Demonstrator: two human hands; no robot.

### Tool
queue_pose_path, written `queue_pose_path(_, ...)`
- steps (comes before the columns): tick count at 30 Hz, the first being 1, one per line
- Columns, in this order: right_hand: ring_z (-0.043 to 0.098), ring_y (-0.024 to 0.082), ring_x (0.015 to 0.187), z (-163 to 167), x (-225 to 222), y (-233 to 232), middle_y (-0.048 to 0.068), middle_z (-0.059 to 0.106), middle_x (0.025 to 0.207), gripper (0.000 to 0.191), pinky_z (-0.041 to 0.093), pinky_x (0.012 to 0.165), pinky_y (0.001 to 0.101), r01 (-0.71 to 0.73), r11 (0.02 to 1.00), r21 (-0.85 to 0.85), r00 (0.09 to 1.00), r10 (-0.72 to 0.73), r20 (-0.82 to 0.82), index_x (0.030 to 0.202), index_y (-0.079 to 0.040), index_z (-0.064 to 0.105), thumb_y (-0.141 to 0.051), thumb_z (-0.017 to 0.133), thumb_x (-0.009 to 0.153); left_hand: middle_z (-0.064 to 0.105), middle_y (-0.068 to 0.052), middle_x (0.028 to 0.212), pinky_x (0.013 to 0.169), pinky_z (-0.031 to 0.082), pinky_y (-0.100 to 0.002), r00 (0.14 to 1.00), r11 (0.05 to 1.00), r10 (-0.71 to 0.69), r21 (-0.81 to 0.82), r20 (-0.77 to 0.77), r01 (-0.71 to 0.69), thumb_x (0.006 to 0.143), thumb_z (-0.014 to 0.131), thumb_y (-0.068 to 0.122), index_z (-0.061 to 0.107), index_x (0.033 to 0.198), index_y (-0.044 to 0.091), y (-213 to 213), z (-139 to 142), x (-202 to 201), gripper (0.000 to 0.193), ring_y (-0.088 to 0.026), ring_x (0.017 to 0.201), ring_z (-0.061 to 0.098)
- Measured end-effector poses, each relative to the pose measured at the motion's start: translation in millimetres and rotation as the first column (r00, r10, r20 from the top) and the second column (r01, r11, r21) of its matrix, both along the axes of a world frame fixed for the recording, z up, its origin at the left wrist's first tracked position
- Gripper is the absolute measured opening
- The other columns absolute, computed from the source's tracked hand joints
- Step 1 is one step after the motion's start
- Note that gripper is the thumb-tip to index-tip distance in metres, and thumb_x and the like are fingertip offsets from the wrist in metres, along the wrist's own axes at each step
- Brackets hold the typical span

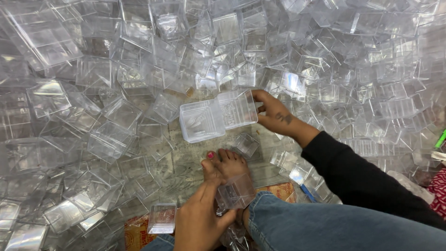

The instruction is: The person sits on the floor among a large pile of clear plastic boxes, picks up individual small boxes, folds and snaps their lids and bases together by hand, and places the assembled boxes into a growing row on the floor.

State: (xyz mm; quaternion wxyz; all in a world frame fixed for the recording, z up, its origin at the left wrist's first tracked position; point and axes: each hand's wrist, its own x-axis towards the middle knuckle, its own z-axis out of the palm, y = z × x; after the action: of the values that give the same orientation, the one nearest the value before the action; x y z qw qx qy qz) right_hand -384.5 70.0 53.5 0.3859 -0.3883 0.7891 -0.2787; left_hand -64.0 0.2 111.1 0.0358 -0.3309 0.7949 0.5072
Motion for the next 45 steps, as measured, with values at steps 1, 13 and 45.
queue_pose_path(1,0.06,0.023,0.126,2.1,-3.7,1.0,0.008,0.056,0.143,0.061,0.053,0.102,0.0392,0.07,0.997,0.039,0.995,-0.073,0.073,0.142,-0.012,0.047,-0.025,0.075,0.089,0.073,-0.002,0.118,0.073,0.06,-0.039,1.0,1.0,-0.004,0.003,-0.002,0.004,0.058,0.09,0.027,0.063,0.126,0.019,0.1,0.1,-0.1,0.073,-0.025,0.091,0.075)
queue_pose_path(13,0.065,0.02,0.116,-20.0,17.0,13.1,0.01,0.065,0.129,0.041,0.055,0.098,0.0354,-0.054,0.993,0.104,0.984,0.035,0.174,0.134,-0.009,0.059,-0.023,0.067,0.096,0.072,-0.003,0.12,0.072,0.06,-0.038,1.0,1.0,-0.022,0.002,0.008,0.021,0.06,0.091,0.029,0.061,0.129,0.017,0.0,0.1,-0.3,0.077,-0.023,0.089,0.076)
queue_pose_path(45,0.082,0.02,0.096,82.0,61.2,23.9,0.005,0.082,0.109,0.021,0.067,0.087,0.0348,-0.449,0.894,-0.01,0.868,0.439,0.233,0.109,-0.012,0.078,-0.011,0.073,0.089,0.074,-0.006,0.117,0.071,0.059,-0.04,0.999,0.999,0.047,0.012,-0.015,-0.047,0.06,0.092,0.031,0.063,0.127,0.016,-1.0,6.0,-1.1,0.075,-0.028,0.087,0.076)
